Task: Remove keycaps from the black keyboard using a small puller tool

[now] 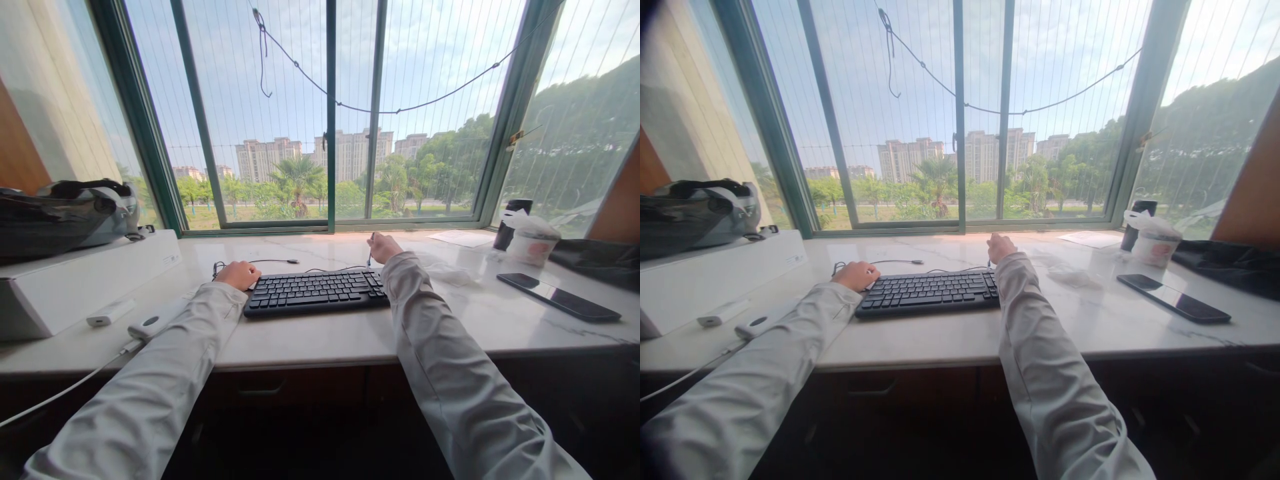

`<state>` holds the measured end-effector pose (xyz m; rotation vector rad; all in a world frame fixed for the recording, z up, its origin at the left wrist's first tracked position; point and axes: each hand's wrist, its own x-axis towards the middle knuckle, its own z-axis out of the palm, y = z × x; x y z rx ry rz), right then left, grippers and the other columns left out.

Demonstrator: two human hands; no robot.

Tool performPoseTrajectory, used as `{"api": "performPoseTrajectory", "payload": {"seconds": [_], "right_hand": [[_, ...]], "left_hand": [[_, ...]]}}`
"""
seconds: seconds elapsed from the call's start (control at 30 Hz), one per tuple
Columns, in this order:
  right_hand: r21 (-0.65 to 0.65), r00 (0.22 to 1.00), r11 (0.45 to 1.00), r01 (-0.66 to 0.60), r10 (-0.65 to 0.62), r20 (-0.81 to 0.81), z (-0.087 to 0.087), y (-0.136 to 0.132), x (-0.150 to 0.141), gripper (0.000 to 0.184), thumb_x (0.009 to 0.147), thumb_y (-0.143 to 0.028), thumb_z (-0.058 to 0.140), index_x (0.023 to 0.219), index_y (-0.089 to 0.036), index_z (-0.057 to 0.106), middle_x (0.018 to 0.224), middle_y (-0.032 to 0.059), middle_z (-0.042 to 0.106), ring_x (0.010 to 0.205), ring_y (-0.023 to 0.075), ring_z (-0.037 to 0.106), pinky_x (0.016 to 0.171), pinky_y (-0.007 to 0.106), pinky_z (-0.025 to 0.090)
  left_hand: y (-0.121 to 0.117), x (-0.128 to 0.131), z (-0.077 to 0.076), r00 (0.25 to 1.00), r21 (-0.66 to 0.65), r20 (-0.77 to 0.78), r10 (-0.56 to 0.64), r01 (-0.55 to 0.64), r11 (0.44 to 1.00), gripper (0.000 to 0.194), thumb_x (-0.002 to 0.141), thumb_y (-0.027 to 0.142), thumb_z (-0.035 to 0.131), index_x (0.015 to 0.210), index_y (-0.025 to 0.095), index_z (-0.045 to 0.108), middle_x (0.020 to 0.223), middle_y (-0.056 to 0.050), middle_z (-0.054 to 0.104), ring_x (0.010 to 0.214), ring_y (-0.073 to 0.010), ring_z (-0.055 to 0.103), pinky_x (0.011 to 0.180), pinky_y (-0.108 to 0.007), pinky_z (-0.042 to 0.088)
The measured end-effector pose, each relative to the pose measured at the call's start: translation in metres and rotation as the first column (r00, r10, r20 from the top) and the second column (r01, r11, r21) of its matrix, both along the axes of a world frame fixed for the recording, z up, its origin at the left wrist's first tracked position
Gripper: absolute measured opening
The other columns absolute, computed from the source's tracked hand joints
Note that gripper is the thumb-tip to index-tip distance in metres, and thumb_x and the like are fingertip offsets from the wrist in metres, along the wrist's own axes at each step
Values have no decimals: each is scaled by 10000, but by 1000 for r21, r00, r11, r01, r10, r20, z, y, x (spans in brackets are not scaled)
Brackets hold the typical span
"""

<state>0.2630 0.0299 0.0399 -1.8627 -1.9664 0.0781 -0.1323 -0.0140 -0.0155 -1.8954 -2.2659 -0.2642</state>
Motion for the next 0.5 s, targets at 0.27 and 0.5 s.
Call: {"api": "performPoseTrajectory", "payload": {"seconds": [0.27,0.5], "right_hand": [[35,994,995,97,-95,-44,0,5,8,372,947,-273,373,1230,-76,515,1198,223,607,1095,297,576,854,344,432],[-19,992,992,128,-129,-11,-8,14,13,357,926,-281,431,1214,-105,550,1215,217,596,1099,284,578,849,336,435]], "left_hand": [[0,-1,-1,1000,3,5,-9,9,1000,383,770,476,435,862,296,759,994,-87,726,935,-292,647,758,-324,471],[1,-1,-1,1000,2,-8,-9,9,1000,386,768,486,448,890,293,760,998,-79,730,966,-282,644,781,-306,473]]}}
